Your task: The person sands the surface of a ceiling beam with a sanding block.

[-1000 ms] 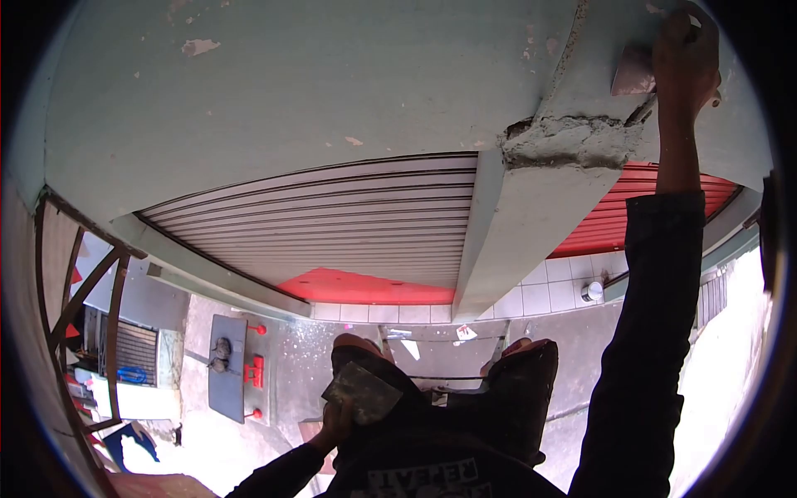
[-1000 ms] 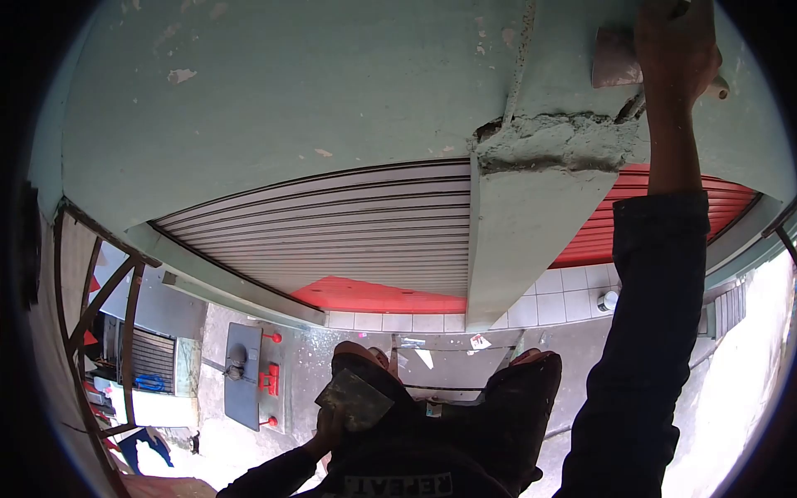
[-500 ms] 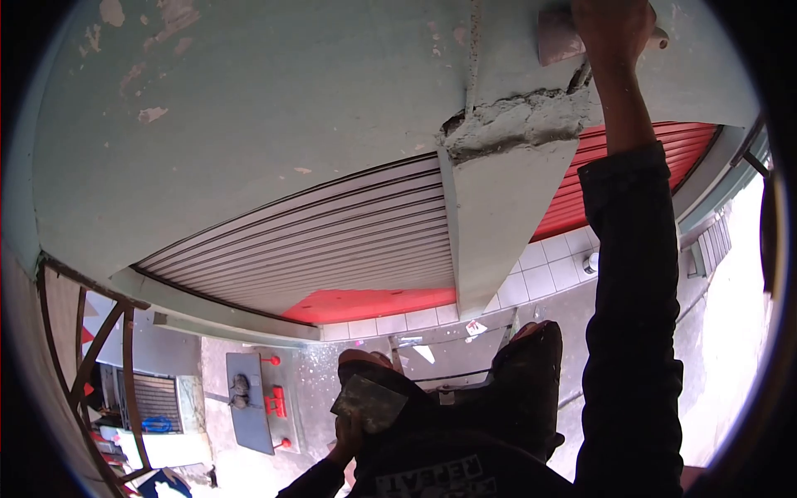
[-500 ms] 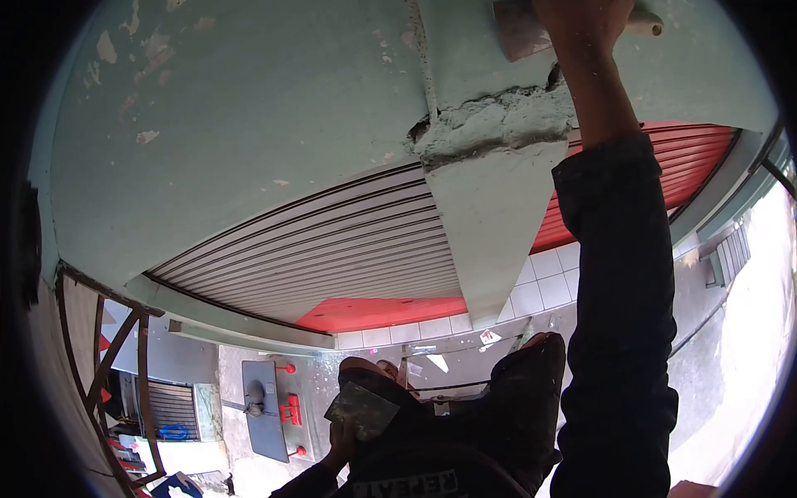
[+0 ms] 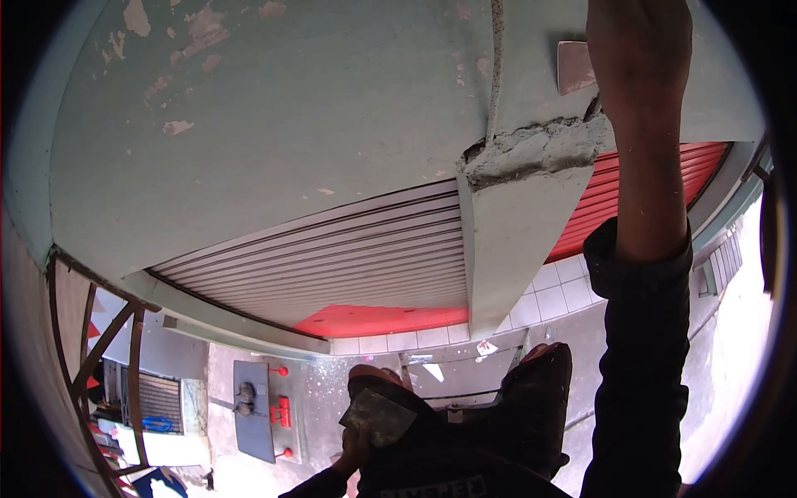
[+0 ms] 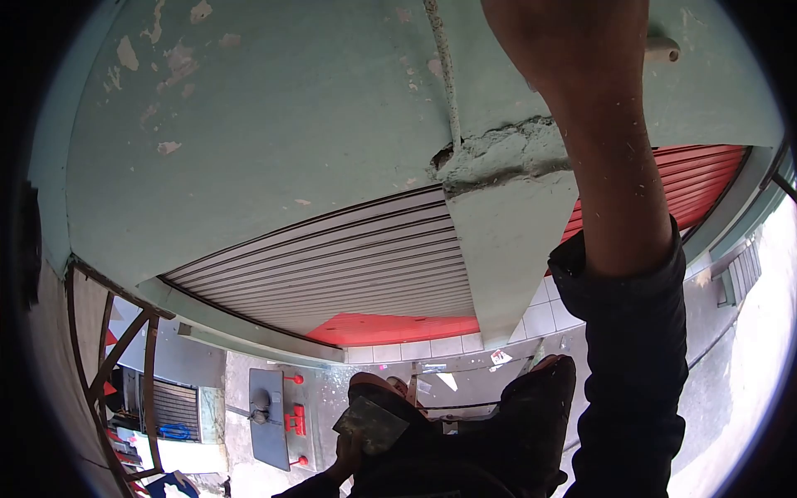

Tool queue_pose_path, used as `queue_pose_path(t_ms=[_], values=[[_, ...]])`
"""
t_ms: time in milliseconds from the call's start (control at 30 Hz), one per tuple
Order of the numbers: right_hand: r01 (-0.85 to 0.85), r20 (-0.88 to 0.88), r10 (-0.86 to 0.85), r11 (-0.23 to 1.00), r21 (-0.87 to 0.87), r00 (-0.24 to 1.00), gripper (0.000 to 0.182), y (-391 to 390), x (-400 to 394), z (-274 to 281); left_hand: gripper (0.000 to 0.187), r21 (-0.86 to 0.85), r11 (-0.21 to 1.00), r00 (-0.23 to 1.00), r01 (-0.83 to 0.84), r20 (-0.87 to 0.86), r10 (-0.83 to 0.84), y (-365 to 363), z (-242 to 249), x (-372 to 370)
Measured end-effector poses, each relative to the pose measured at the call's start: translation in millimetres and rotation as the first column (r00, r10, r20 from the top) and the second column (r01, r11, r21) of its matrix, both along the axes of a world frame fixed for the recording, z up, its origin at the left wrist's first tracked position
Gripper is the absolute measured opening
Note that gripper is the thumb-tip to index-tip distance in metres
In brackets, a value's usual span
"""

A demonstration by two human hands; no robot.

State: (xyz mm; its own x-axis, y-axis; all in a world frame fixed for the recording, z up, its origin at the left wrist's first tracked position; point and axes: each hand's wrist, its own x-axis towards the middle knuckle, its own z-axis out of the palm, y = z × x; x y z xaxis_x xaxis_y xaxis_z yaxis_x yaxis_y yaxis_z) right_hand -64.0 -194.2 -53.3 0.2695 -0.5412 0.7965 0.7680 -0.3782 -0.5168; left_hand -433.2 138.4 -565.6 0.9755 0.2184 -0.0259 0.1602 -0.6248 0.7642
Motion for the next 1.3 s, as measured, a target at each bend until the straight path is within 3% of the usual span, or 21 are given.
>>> queue_pose_path(t_ms=[67,100,133,200,300,367,467,600,667,700,767,800,867,900,967,1033,1067,1133,1167,1267,1300], values=[[0.035,0.145,-0.004,0.975,-0.218,0.989,0.024,-8,13,-16,0.029,-0.103,0.990,0.991,-0.093,-0.102,0.083,1,-3,3],[0.056,0.217,0.016,0.946,-0.319,0.976,0.024,-5,13,-19,0.029,-0.093,0.993,0.996,-0.073,-0.062,0.067,3,-8,1],[0.136,0.235,-0.068,0.948,-0.287,0.970,0.024,0,14,-19,0.029,-0.081,0.995,0.998,-0.053,-0.019,0.051,5,-17,-2],[0.119,0.253,-0.045,0.950,-0.288,0.967,0.025,3,14,-15,0.028,0.000,1.000,0.999,-0.013,0.047,0.013,8,-26,-9],[-0.012,0.248,0.103,0.939,-0.343,0.963,0.025,-5,23,-21,0.025,0.030,0.999,0.999,-0.019,0.036,0.018,8,-30,-11],[0.018,0.199,0.037,0.963,-0.269,0.979,0.025,18,17,-28,0.024,-0.172,0.979,0.992,-0.111,-0.082,0.098,-4,1,3],[0.022,0.088,-0.014,0.996,-0.089,0.996,0.025,45,5,-31,0.025,-0.161,0.984,0.996,-0.079,-0.060,0.070,6,-18,-4],[-0.213,0.179,0.223,0.975,-0.069,0.958,0.025,22,42,-62,0.029,-0.129,0.990,0.995,-0.062,-0.089,0.051,5,-9,-3],[0.017,0.273,0.018,0.992,-0.127,0.962,0.024,20,38,-61,0.029,-0.202,0.974,0.992,-0.100,-0.096,0.082,-2,3,4],[0.344,0.398,-0.252,0.922,-0.179,0.882,0.024,20,34,-54,0.030,-0.175,0.979,0.991,-0.104,-0.106,0.087,-3,6,5],[0.622,0.589,-0.400,0.748,-0.234,0.702,0.023,10,39,-40,0.031,-0.124,0.985,0.986,-0.123,-0.126,0.107,-7,11,5],[0.609,0.644,-0.323,0.740,-0.285,0.693,0.024,-5,56,-29,0.030,-0.128,0.987,0.991,-0.102,-0.104,0.089,-4,4,4],[0.593,0.567,-0.314,0.692,-0.413,0.761,0.017,-4,61,-18,0.031,-0.132,0.989,0.995,-0.072,-0.074,0.062,8,-23,-6],[0.578,0.526,-0.312,0.665,-0.474,0.791,0.017,-3,63,-12,0.031,0.111,0.992,0.996,0.058,0.061,-0.065,16,-38,-10],[0.631,0.475,-0.415,0.490,-0.602,0.776,0.025,-1,59,-3,0.035,0.601,0.778,0.914,0.180,0.190,-0.358,27,-58,-28],[0.565,0.366,-0.461,0.433,-0.703,0.809,0.040,-4,66,10,0.042,0.577,0.808,0.885,0.121,0.306,-0.350,11,-30,-16],[0.488,0.273,-0.500,0.371,-0.790,0.822,0.032,-12,68,20,0.042,0.559,0.819,0.889,0.131,0.300,-0.347,9,-29,-15],[0.411,0.193,-0.461,0.437,-0.800,0.866,0.039,-2,64,10,0.038,0.528,0.837,0.897,0.146,0.287,-0.337,13,-40,-16],[0.412,0.207,-0.394,0.558,-0.720,0.895,0.042,4,58,1,0.034,0.511,0.844,0.895,0.160,0.285,-0.343,12,-44,-16],[0.396,0.199,-0.376,0.577,-0.714,0.905,0.043,-4,65,1,0.041,0.008,0.999,0.998,-0.051,0.023,0.050,2,-40,-12],[0.368,0.168,-0.370,0.577,-0.729,0.914,0.043,-6,67,3,0.041,0.029,0.999,0.998,-0.030,0.059,0.028,0,-38,-12]])
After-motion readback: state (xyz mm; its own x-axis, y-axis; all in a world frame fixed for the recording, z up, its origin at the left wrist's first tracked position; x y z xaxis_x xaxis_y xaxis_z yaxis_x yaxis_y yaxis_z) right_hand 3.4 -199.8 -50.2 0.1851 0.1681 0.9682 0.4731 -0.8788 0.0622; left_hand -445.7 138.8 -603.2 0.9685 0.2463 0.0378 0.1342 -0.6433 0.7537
